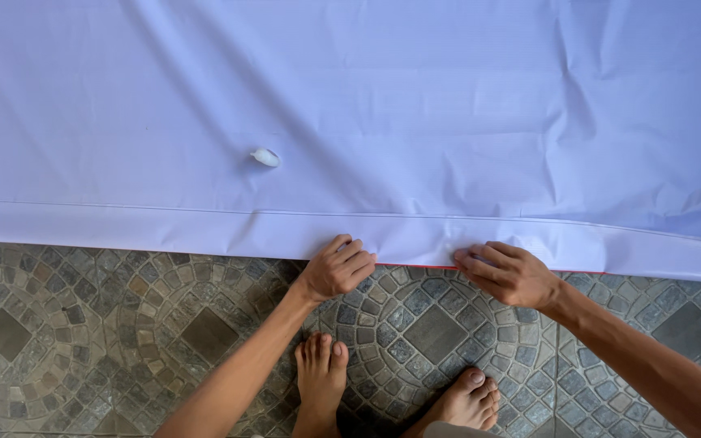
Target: The person applies glue from a small bottle along the edge of a large white fabric sheet laid on a tiled floor. They then fold the edge over the glue and press it down to adhere the seam.
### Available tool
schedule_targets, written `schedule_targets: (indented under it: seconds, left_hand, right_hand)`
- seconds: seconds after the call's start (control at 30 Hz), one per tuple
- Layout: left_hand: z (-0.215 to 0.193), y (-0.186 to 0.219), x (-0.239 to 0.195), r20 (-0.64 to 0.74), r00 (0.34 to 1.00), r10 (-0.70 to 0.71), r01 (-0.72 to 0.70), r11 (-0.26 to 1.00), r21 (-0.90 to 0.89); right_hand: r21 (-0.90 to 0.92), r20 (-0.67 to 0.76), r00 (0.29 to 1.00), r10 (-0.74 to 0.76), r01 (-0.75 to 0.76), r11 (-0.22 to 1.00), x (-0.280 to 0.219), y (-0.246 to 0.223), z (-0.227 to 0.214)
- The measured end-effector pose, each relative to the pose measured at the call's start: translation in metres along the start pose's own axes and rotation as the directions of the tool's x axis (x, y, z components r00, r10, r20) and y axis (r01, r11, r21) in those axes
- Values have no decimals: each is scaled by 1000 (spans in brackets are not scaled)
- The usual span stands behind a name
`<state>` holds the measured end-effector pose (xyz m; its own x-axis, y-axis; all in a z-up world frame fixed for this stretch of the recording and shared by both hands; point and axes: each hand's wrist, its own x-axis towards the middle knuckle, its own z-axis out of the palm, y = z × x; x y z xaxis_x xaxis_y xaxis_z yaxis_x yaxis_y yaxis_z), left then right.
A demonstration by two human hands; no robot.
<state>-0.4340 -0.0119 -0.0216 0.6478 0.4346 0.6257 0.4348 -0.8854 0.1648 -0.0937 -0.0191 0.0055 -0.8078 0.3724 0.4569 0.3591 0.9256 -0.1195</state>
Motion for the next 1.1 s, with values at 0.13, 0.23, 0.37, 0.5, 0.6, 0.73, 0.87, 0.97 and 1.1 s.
schedule_targets:
  seconds: [0.13,0.23,0.37,0.5,0.6,0.73,0.87,0.97,1.1]
  left_hand:
    - [1,-1,-18,39,998,-43,41,998,48]
    - [-7,0,-19,162,944,-286,284,958,37]
    - [-32,0,-5,451,757,-473,515,856,34]
    - [-39,-1,-7,567,593,-572,584,790,186]
    - [-31,0,-21,531,627,-570,542,809,228]
    - [-31,1,-18,491,675,-550,493,832,254]
    - [-17,23,22,523,549,-652,663,721,203]
    - [11,37,34,517,563,-644,695,708,125]
    - [19,41,32,427,650,-628,595,771,228]
  right_hand:
    - [-47,22,999,34,-33,998,-12,-7,12]
    - [-38,25,990,139,-138,990,-21,-14,27]
    - [-90,95,770,631,-625,776,-15,-13,27]
    - [-249,174,530,830,-792,558,-33,-7,46]
    - [-291,158,571,806,-753,591,-29,-6,52]
    - [-326,256,527,810,-742,586,-48,-10,56]
    - [-292,288,551,783,-728,620,-39,-11,47]
    - [-286,282,585,761,-706,648,-34,-4,39]
    - [-311,289,606,741,-672,672,-36,2,38]
